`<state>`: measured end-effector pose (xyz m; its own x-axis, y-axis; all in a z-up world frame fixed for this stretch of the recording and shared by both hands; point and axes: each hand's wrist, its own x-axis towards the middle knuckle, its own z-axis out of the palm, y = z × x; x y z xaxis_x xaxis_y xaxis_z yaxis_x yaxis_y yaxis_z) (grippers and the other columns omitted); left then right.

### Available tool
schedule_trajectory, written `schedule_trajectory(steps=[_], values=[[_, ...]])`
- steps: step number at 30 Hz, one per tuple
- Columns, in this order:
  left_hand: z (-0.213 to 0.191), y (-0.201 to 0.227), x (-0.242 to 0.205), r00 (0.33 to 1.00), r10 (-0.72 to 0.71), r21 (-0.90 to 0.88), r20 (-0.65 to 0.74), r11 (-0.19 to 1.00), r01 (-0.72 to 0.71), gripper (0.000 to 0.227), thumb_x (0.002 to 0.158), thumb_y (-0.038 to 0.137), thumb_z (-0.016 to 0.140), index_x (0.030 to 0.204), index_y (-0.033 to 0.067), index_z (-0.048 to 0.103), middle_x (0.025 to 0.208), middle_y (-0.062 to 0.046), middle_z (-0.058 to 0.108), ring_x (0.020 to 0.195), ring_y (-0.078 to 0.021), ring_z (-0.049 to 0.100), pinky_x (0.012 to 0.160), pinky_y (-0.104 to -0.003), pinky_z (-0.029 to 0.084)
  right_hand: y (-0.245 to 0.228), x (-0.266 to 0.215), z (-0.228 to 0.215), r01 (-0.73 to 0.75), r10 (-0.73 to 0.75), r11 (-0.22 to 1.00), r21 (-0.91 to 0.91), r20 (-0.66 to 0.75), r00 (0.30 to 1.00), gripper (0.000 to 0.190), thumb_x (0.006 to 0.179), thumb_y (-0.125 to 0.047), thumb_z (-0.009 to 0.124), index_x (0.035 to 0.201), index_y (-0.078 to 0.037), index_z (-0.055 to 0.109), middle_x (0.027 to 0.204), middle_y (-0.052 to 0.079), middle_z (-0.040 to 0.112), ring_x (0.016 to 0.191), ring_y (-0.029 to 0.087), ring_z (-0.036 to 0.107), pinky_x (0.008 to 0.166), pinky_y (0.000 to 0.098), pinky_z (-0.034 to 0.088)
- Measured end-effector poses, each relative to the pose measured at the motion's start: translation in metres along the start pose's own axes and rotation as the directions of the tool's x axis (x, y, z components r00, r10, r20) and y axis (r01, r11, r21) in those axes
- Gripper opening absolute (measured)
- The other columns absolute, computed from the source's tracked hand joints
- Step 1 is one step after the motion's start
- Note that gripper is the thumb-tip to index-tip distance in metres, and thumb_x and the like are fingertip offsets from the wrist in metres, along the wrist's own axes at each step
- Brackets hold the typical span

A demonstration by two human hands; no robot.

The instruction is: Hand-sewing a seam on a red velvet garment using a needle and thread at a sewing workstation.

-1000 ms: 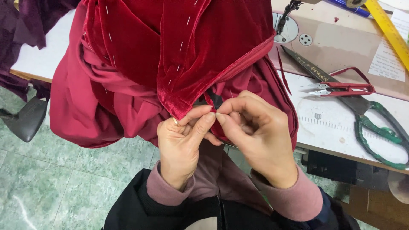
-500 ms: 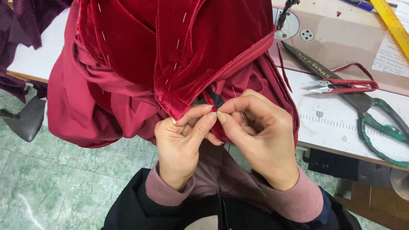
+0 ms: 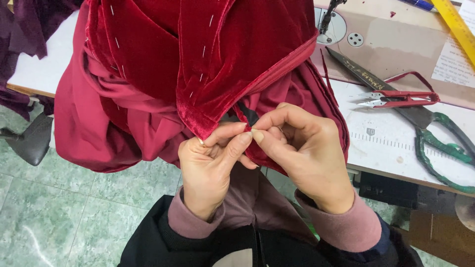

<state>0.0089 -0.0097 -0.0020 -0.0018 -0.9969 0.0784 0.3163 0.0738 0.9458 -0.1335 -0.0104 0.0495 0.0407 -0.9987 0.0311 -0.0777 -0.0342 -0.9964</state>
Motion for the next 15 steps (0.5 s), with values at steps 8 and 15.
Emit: schedule_trajectory(steps=[8, 15], values=[[0.003, 0.001, 0.001, 1.000, 0.026, -0.067, -0.004, 0.997, -0.026, 0.016, 0.088, 0.007, 0.067, 0.100, -0.0019, 0.065, 0.086, -0.013, 0.068, 0.049, -0.0181, 0.060, 0.044, -0.022, 0.053, -0.008, -0.006, 0.005, 0.084, -0.094, 0.991, -0.104, -0.093, 0.991, 0.005, 0.086, -0.003, 0.069, 0.088, -0.002, 0.065, 0.075, 0.002, 0.058, 0.060, 0.005, 0.045, 0.054, 0.0172, 0.038], [0.007, 0.000, 0.001, 0.994, 0.017, 0.025, -0.111, 1.000, -0.014, 0.017, 0.090, 0.012, 0.063, 0.103, 0.0016, 0.063, 0.085, -0.005, 0.063, 0.070, -0.0112, 0.058, 0.053, -0.021, 0.047, -0.016, -0.018, -0.006, 0.198, -0.248, 0.939, -0.283, -0.155, 0.956, 0.022, 0.098, -0.004, 0.048, 0.110, 0.005, 0.065, 0.078, 0.010, 0.054, 0.062, 0.012, 0.049, 0.055, 0.0209, 0.039]])
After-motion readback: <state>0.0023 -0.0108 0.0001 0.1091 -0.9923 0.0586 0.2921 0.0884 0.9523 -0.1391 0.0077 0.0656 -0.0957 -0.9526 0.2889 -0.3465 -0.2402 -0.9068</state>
